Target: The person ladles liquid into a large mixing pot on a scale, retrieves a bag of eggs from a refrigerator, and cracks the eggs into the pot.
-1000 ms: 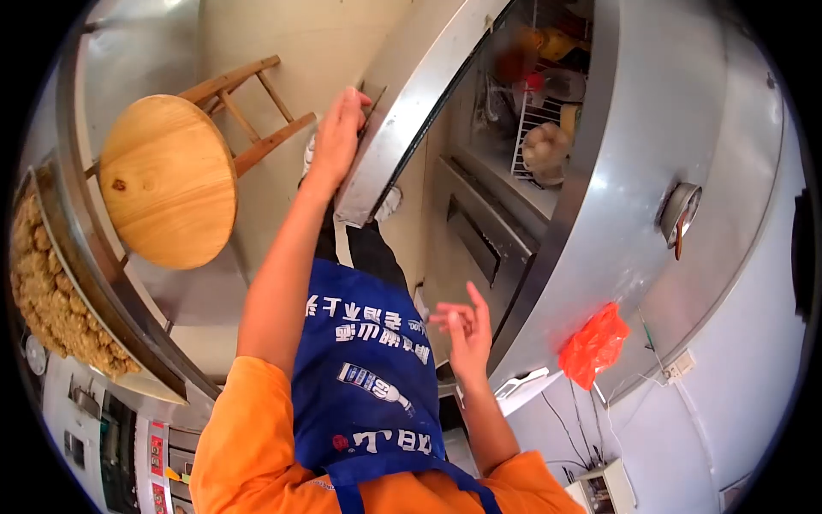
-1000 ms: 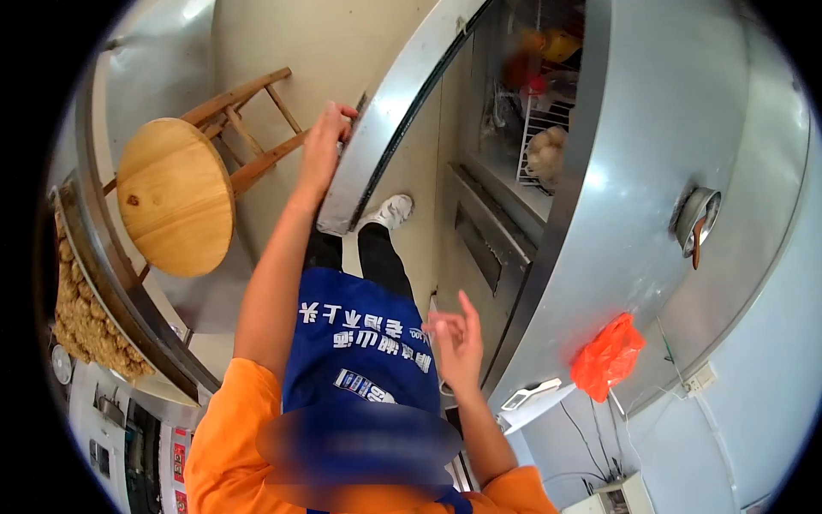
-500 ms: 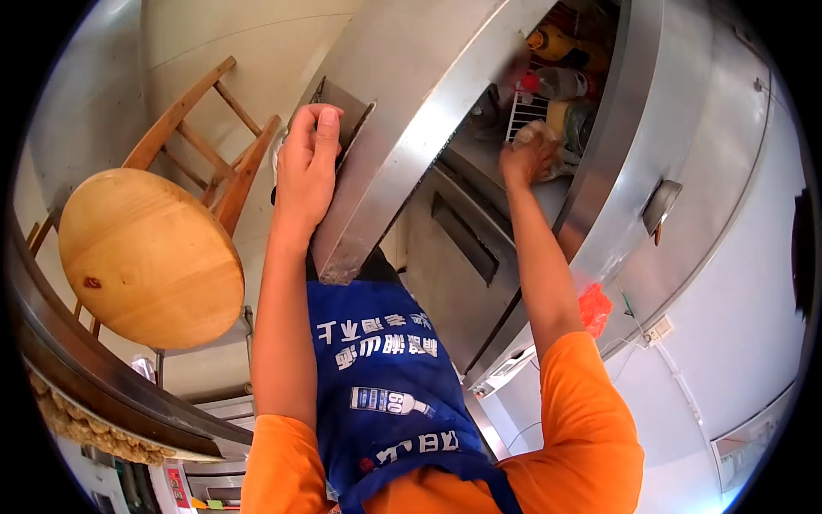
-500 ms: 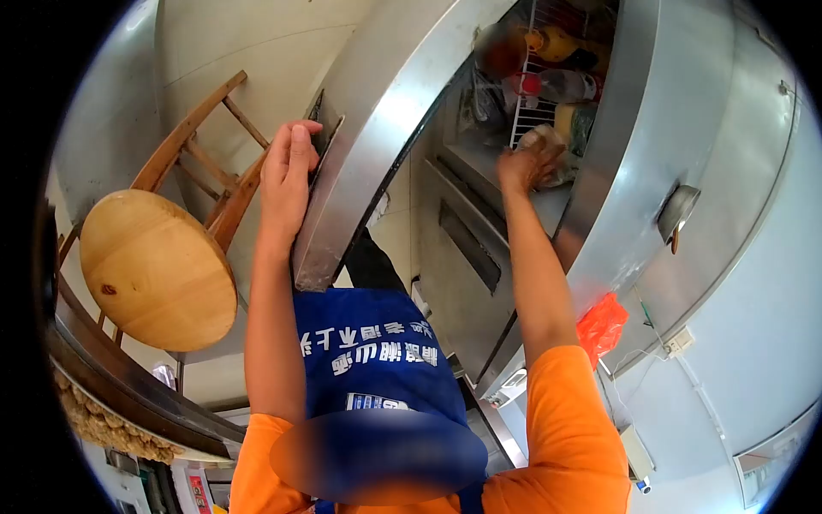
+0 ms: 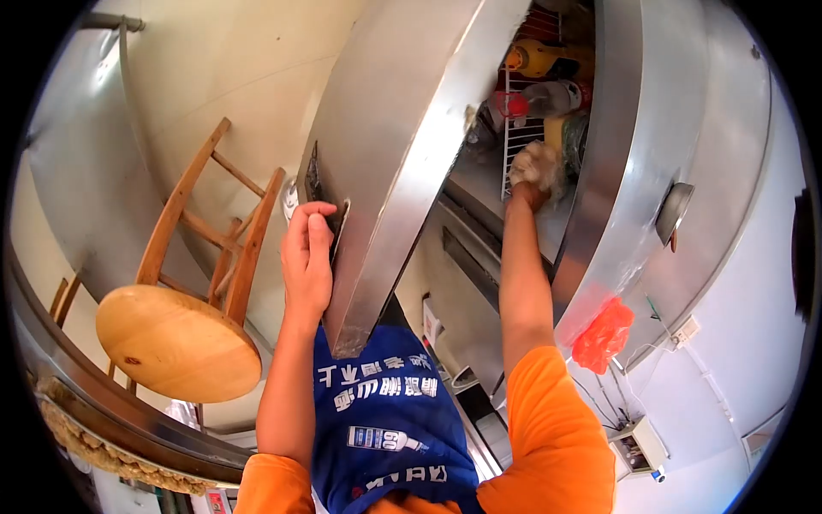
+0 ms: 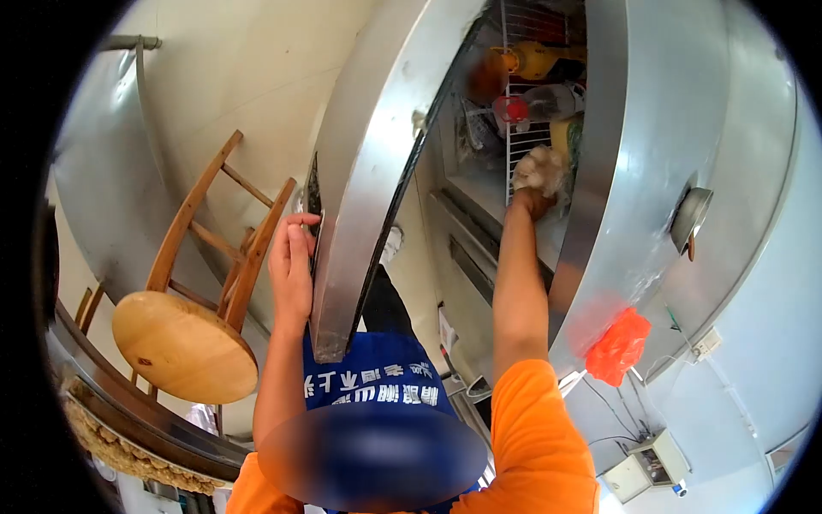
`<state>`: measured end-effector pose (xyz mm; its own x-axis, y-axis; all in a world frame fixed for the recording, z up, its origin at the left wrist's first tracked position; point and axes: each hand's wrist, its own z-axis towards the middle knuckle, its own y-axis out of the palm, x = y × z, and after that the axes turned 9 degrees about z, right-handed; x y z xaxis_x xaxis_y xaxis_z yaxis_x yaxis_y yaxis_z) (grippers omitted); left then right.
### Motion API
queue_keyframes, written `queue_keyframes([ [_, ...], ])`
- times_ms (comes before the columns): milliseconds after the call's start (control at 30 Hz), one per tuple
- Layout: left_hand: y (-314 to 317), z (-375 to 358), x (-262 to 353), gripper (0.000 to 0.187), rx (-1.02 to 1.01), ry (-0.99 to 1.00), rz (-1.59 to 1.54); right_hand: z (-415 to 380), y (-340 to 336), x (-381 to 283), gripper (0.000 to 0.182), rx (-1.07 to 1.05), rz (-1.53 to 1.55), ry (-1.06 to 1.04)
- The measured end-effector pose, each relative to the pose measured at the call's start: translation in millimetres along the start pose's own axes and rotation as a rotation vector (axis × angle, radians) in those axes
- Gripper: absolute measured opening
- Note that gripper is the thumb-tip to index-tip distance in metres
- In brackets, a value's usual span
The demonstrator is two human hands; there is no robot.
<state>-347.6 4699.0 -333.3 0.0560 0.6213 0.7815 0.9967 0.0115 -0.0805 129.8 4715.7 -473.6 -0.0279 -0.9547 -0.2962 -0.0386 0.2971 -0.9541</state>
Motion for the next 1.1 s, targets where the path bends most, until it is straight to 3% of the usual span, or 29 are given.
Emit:
queue_keyframes([
  [167, 10.2, 0.5, 0.7, 0.029, 0.01, -0.02, 0.019, 0.5, 6.3, 8.6, 0.048, -0.005, 0.153, 0.0],
  [300, 15.1, -0.6, -1.3, 0.03, 0.017, -0.033, 0.044, -8.9, -10.7, 2.5, 0.041, -0.169, 0.891, 0.266],
  [367, 17.3, -0.1, -8.2, 0.03, 0.022, -0.033, 0.003, -26.9, -31.8, -15.4, 0.037, -0.167, 1.027, 0.387],
  [467, 17.9, 0.0, -3.7, 0.029, 0.043, -0.01, 0.012, -67.5, -70.4, -52.3, 0.036, -0.262, 1.172, 0.399],
  [600, 13.3, 3.1, -5.7, 0.028, 0.037, 0.013, 0.026, -48.5, -69.4, -31.0, 0.034, -0.215, 1.247, 0.32],
  [800, 7.2, 5.0, -8.5, 0.03, 0.057, 0.017, 0.035, -55.5, -61.4, 4.9, 0.03, -0.087, 1.253, -0.041],
  [900, 1.4, 6.3, -14.3, 0.032, 0.031, -0.002, 0.021, -133.7, -108.8, -18.1, 0.027, -0.165, 1.294, -0.048],
  [1000, 2.6, 4.0, -7.0, 0.034, 0.056, -0.035, -0.032, -162.8, -124.9, 13.0, 0.029, -0.43, 1.258, -0.113],
  [1100, -11.3, 7.6, -10.9, 0.035, -0.019, 0.055, 0.081, -197.7, -161.1, 24.0, 0.031, -0.59, 1.254, -0.075],
])
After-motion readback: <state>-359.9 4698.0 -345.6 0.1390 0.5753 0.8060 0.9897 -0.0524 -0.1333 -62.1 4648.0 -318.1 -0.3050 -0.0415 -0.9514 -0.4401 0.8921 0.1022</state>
